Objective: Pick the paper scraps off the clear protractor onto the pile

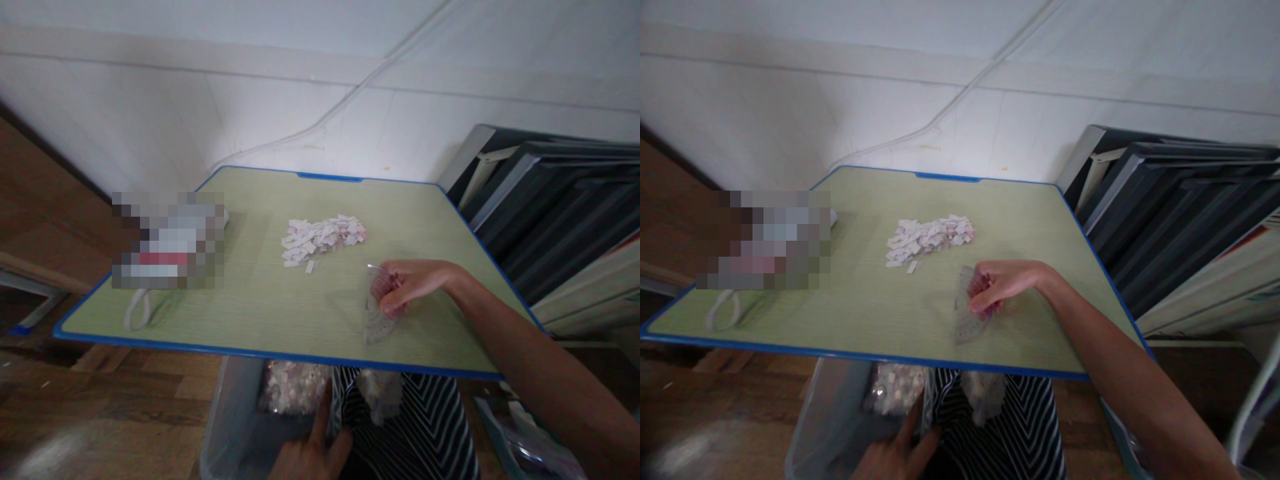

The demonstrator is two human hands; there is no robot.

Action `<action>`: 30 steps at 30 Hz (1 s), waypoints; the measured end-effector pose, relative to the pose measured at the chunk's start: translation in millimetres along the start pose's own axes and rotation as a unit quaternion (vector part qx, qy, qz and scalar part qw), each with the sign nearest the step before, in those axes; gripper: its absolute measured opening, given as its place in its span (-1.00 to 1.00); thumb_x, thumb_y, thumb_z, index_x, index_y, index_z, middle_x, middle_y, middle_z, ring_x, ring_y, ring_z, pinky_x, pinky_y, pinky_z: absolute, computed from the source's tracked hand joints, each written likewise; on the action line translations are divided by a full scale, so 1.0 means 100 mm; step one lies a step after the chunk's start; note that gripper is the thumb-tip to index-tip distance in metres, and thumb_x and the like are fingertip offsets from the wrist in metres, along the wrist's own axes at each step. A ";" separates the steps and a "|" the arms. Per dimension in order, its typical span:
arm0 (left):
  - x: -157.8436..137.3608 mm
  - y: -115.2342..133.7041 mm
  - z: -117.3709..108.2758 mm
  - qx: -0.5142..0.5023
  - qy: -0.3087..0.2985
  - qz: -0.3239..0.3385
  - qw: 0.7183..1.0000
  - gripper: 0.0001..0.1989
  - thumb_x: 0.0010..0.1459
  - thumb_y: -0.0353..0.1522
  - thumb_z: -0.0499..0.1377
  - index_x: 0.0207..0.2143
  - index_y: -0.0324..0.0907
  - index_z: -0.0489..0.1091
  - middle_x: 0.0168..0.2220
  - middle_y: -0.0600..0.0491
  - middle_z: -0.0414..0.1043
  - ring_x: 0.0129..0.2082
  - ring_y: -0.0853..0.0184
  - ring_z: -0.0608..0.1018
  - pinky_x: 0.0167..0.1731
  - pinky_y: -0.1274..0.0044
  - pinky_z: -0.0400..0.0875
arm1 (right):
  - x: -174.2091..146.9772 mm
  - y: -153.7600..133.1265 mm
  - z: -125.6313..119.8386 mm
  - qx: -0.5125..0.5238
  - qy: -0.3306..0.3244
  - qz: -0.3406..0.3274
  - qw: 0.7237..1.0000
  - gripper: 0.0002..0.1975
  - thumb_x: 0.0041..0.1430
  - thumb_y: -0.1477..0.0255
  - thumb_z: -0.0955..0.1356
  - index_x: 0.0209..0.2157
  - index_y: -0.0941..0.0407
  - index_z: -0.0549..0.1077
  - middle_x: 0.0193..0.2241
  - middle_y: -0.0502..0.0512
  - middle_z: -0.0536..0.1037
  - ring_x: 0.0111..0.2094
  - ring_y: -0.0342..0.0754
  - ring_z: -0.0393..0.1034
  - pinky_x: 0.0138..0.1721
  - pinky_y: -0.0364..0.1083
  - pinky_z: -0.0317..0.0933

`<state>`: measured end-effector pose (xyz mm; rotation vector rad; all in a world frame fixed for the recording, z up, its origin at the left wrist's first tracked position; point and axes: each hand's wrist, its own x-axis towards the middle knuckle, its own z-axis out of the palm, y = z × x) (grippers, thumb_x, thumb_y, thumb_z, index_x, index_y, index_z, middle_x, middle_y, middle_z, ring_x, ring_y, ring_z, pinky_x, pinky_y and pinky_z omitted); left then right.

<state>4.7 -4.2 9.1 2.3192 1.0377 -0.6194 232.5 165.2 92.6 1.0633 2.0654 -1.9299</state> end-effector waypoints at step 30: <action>-0.04 -0.03 0.04 -0.048 -0.021 0.017 0.998 -0.49 0.06 -0.52 0.12 0.08 -0.15 0.15 0.24 -0.35 -0.39 -0.29 0.06 0.53 -0.35 0.31 0.44 | 0.50 -0.06 0.12 0.023 0.414 -0.120 0.902 -0.69 -0.06 0.32 0.31 -0.75 0.16 0.24 -0.77 -0.04 0.26 -0.72 -0.27 0.08 -0.66 -0.20 -0.04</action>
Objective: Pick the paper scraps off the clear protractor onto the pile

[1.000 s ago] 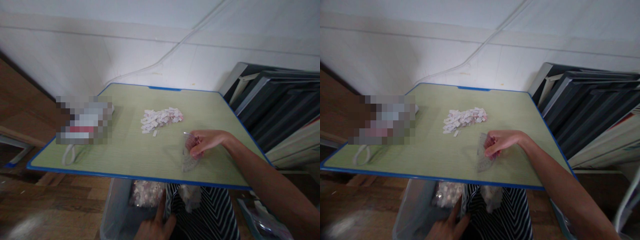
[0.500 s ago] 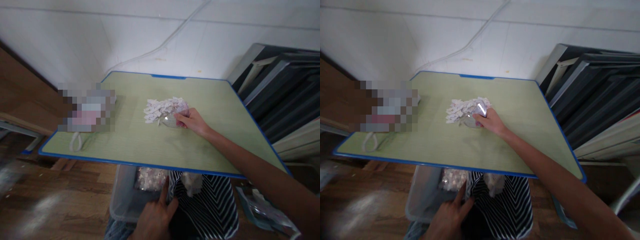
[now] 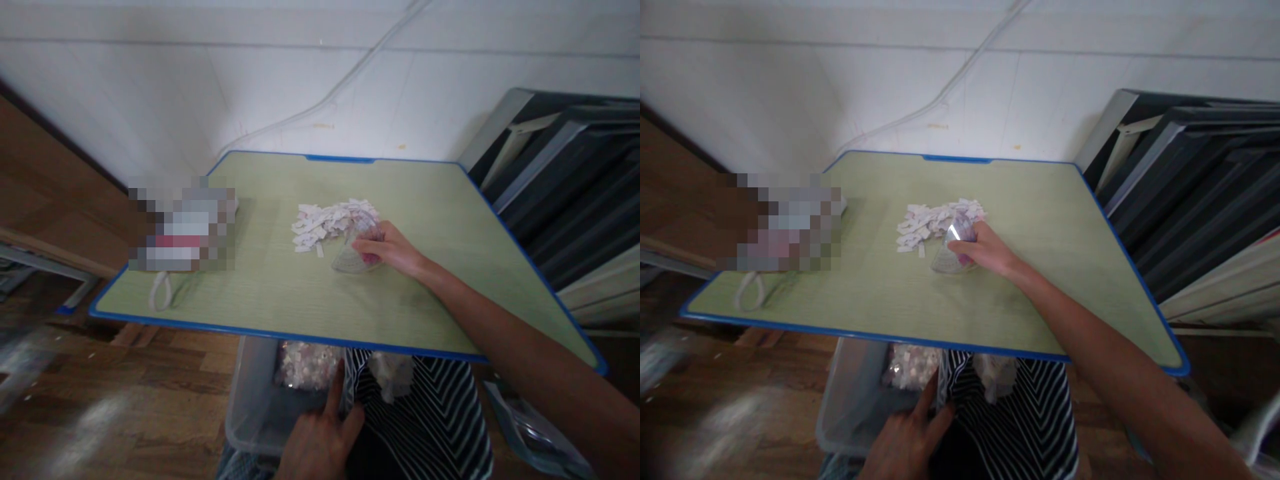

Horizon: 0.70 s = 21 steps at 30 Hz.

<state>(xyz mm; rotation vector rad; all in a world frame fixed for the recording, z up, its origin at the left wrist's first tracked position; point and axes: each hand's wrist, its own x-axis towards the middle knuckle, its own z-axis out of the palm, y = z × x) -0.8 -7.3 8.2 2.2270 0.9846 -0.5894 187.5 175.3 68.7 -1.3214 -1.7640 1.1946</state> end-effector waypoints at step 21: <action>0.03 0.02 0.03 0.032 0.039 0.001 0.999 -0.66 0.18 -0.49 0.05 0.02 -0.12 0.22 0.22 -0.30 -0.23 -0.36 0.14 0.55 -0.43 0.38 0.47 | -0.29 -0.11 0.37 -0.035 -0.230 -0.119 0.965 -0.63 0.11 0.30 0.24 -0.69 0.17 0.21 -0.76 -0.12 0.13 -0.68 -0.29 -0.03 -0.64 -0.22 -0.18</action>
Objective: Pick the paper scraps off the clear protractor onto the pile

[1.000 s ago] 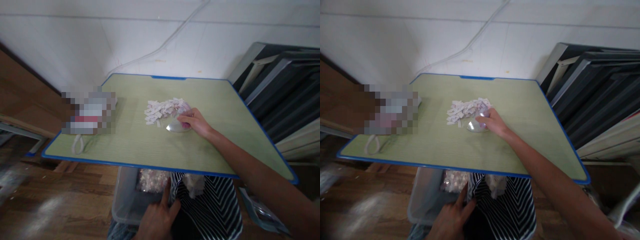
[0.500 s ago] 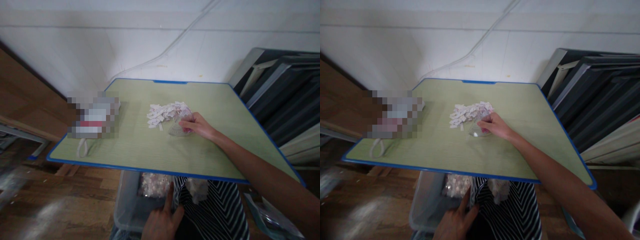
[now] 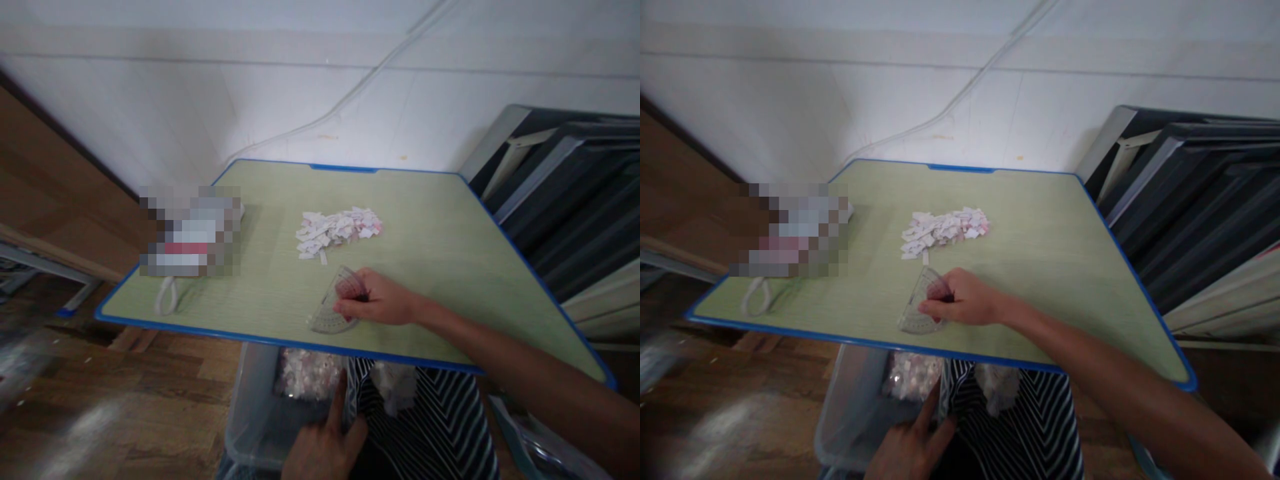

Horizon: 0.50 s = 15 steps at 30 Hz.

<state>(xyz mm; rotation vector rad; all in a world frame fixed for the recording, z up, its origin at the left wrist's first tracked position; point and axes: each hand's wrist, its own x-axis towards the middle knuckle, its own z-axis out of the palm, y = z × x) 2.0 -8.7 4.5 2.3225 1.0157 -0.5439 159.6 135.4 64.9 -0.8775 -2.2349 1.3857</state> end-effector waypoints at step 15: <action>0.01 0.01 0.01 0.008 0.010 0.001 1.000 -0.62 0.22 -0.49 0.03 0.08 -0.08 0.21 0.20 -0.32 -0.20 -0.38 0.09 0.55 -0.48 0.38 0.48 | 0.04 -0.05 0.05 0.016 0.027 0.030 0.999 -0.67 0.10 0.33 0.24 -0.67 0.17 0.25 -0.72 -0.10 0.17 -0.66 -0.27 0.00 -0.63 -0.21 -0.14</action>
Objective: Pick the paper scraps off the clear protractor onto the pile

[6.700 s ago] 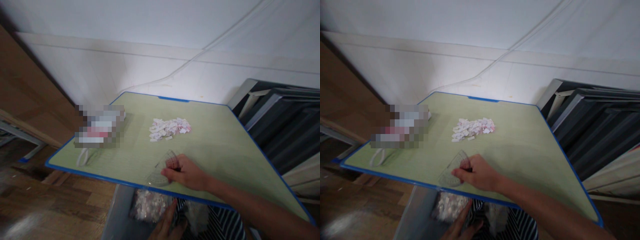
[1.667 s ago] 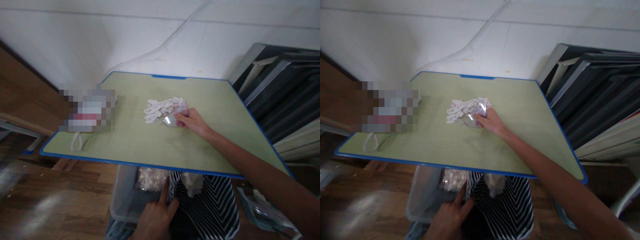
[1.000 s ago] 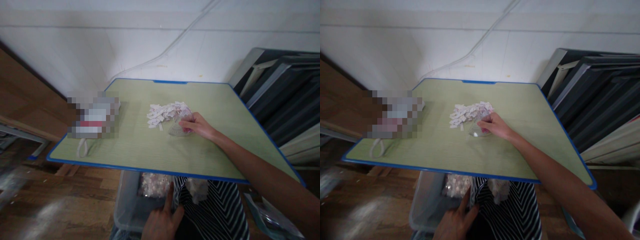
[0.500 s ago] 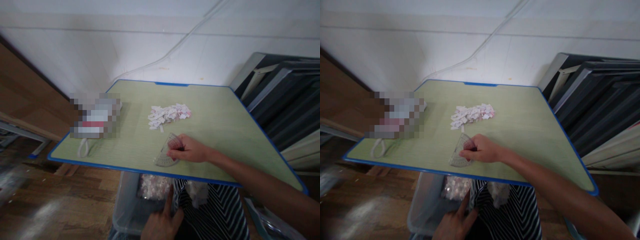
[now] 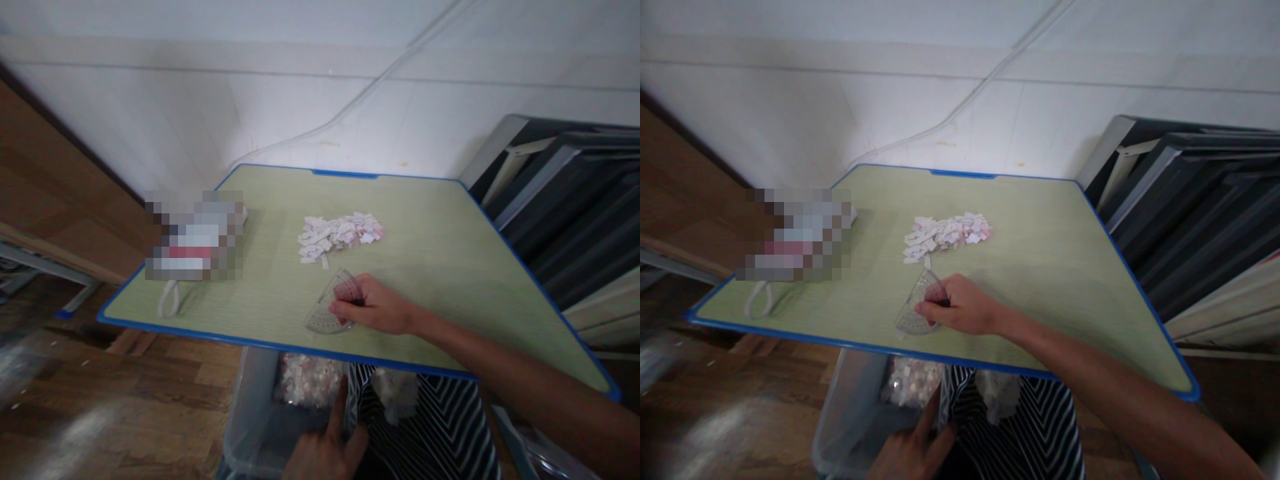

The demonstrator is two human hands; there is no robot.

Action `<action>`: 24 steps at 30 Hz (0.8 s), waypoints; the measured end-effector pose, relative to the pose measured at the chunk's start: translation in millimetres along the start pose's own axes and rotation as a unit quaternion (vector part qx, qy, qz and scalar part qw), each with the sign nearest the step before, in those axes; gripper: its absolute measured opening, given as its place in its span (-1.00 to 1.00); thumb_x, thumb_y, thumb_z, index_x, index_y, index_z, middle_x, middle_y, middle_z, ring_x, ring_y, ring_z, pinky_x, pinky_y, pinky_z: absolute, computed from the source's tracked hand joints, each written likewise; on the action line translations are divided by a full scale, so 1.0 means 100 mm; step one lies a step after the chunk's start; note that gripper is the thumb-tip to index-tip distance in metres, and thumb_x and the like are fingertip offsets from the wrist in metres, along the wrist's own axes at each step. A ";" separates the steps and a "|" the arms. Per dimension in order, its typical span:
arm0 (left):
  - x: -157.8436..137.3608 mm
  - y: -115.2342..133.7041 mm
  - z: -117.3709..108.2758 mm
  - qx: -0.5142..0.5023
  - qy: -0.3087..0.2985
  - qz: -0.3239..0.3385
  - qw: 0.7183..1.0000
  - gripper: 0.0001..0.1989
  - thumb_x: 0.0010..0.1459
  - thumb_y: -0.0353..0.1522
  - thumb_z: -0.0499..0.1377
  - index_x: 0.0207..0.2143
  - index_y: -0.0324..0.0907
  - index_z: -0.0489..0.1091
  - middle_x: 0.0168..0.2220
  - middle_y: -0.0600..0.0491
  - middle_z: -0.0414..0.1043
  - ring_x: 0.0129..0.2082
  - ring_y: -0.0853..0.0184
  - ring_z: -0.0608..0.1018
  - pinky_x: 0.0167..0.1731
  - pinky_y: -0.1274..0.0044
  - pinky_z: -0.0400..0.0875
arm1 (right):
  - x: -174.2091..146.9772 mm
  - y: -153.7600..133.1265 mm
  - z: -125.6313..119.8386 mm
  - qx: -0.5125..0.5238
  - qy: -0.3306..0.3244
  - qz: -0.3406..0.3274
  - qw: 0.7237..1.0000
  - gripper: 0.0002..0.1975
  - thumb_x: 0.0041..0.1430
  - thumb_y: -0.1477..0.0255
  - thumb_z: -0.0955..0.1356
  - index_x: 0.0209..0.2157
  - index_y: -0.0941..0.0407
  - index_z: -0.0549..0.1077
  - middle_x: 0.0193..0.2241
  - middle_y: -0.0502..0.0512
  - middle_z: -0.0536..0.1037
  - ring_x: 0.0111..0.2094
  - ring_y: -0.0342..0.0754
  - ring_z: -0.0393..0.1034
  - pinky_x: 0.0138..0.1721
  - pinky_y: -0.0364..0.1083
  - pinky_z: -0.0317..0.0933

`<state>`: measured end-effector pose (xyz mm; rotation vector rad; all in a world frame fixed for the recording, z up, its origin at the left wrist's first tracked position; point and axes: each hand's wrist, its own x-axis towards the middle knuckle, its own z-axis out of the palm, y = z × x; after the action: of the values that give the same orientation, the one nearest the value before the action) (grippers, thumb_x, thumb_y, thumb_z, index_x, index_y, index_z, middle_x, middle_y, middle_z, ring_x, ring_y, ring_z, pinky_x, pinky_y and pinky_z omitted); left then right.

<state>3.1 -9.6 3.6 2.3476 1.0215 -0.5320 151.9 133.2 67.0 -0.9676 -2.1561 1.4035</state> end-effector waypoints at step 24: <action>0.00 0.00 0.00 0.009 0.013 0.004 1.000 -0.66 0.23 -0.46 0.04 0.06 -0.07 0.24 0.19 -0.31 -0.18 -0.44 0.10 0.56 -0.55 0.35 0.47 | 0.15 0.15 -0.39 -0.028 0.248 0.130 0.960 -0.68 0.02 0.36 0.26 -0.73 0.18 0.31 -0.76 -0.04 0.29 -0.71 -0.26 0.11 -0.66 -0.21 -0.04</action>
<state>2.8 -9.2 3.6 2.3789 1.0225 -0.5112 171.9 172.5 69.4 -1.4858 -1.7466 1.0575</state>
